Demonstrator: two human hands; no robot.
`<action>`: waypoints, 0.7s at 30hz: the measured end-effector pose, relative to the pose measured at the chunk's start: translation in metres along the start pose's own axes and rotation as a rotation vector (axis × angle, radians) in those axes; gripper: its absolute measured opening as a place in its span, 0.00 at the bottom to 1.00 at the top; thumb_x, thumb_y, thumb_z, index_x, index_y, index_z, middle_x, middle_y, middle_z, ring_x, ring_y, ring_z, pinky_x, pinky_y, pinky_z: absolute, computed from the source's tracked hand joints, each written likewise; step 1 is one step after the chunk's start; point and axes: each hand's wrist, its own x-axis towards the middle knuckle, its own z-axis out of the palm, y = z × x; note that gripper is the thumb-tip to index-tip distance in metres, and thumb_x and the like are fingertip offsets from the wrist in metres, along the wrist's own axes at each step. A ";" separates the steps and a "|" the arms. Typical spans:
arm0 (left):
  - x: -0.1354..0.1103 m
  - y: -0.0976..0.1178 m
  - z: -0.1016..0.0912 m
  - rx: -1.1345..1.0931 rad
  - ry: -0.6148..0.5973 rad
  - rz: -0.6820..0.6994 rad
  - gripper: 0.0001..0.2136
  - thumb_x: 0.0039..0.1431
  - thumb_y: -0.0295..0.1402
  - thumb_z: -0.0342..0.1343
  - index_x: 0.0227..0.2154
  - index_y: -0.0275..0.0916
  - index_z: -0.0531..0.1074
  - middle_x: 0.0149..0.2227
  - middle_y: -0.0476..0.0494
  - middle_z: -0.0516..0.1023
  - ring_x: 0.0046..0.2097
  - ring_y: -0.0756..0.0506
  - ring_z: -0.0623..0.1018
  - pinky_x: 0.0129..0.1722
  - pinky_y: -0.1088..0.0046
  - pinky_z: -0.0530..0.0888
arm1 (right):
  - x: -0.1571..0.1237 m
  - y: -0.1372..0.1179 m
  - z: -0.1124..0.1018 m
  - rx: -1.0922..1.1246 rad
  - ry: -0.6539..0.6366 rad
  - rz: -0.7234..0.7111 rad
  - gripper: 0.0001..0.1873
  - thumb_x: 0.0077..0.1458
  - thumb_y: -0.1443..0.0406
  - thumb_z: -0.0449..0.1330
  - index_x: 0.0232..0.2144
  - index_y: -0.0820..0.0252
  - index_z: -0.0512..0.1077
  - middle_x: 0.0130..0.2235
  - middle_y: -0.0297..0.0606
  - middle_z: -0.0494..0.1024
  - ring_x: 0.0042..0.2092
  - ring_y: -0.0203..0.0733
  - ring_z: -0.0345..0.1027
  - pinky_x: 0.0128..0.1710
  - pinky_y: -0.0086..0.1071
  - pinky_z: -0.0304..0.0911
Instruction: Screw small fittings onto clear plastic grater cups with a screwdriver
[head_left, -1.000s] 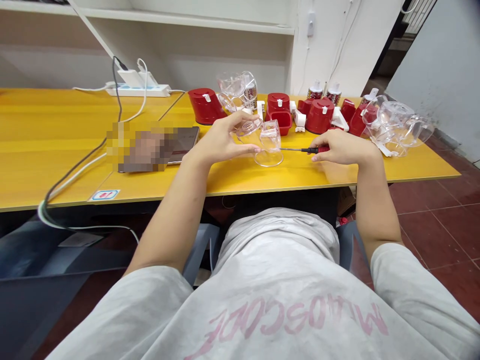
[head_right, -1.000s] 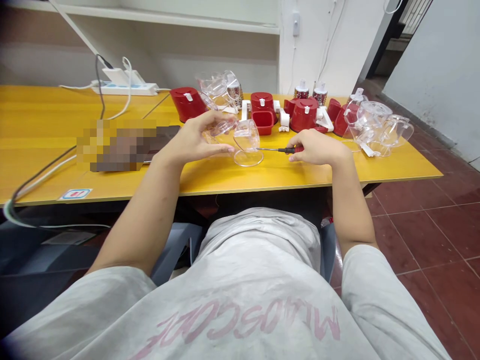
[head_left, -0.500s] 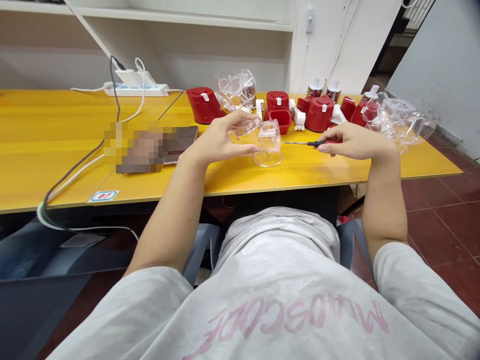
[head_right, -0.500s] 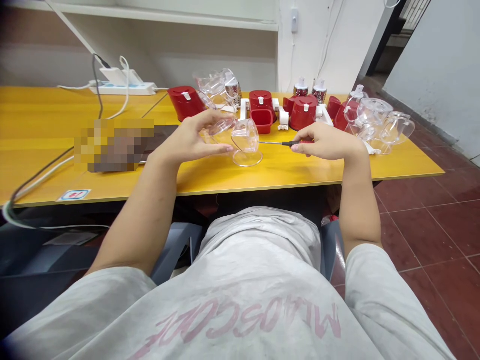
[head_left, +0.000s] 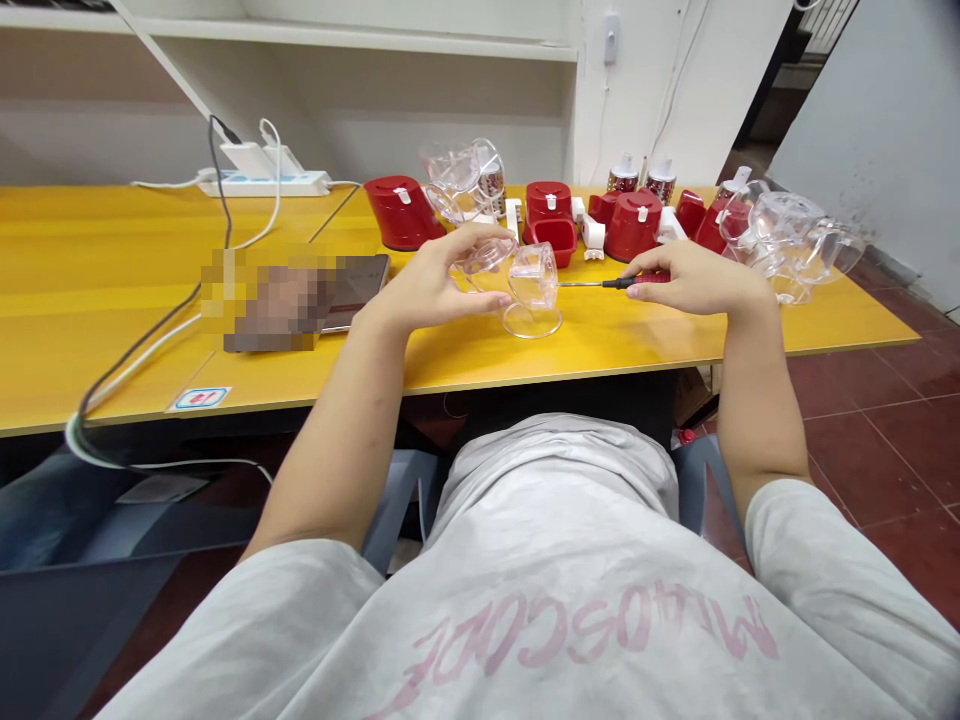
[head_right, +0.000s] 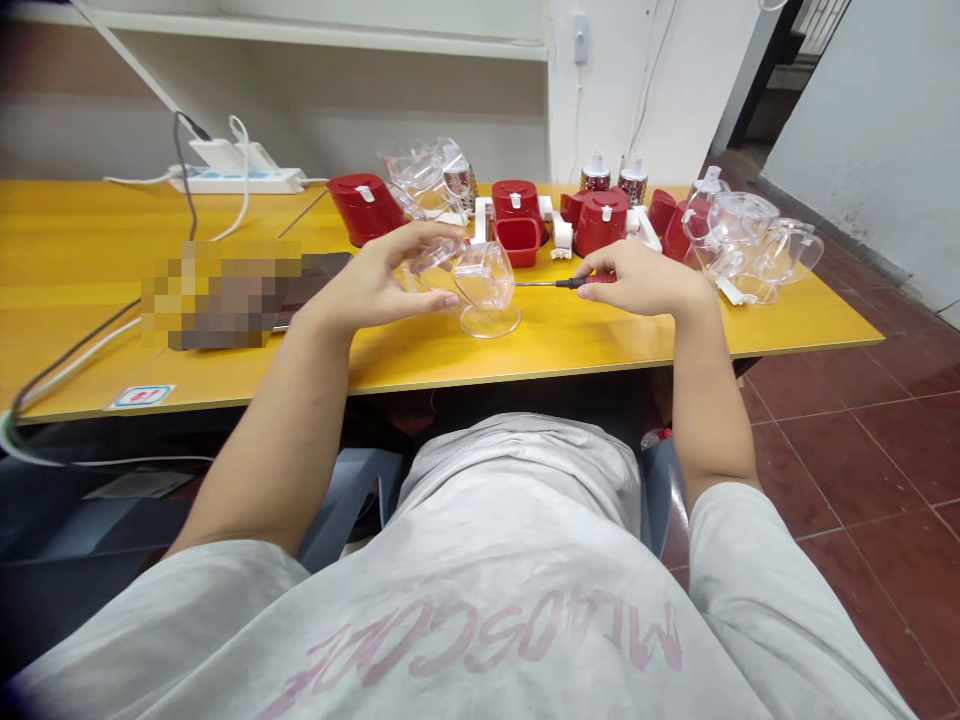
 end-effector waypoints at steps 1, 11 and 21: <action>0.000 0.000 0.000 0.001 0.002 0.000 0.50 0.60 0.75 0.85 0.76 0.50 0.86 0.77 0.30 0.88 0.76 0.18 0.87 0.82 0.38 0.82 | 0.000 0.001 0.000 0.004 0.004 0.003 0.25 0.74 0.49 0.72 0.61 0.57 0.96 0.50 0.47 0.95 0.47 0.56 0.83 0.51 0.47 0.76; 0.001 0.001 0.003 -0.004 0.001 -0.013 0.51 0.58 0.77 0.84 0.75 0.51 0.87 0.77 0.32 0.89 0.76 0.19 0.87 0.82 0.35 0.81 | 0.007 0.007 0.004 0.036 -0.011 -0.007 0.22 0.75 0.50 0.73 0.59 0.55 0.97 0.48 0.46 0.96 0.48 0.57 0.87 0.54 0.47 0.79; 0.000 0.000 0.003 -0.003 0.000 -0.023 0.52 0.58 0.76 0.85 0.76 0.50 0.87 0.77 0.31 0.89 0.77 0.17 0.87 0.83 0.35 0.81 | 0.006 0.003 0.003 0.022 0.053 -0.042 0.23 0.69 0.51 0.78 0.60 0.53 0.98 0.52 0.45 0.97 0.51 0.60 0.88 0.55 0.49 0.79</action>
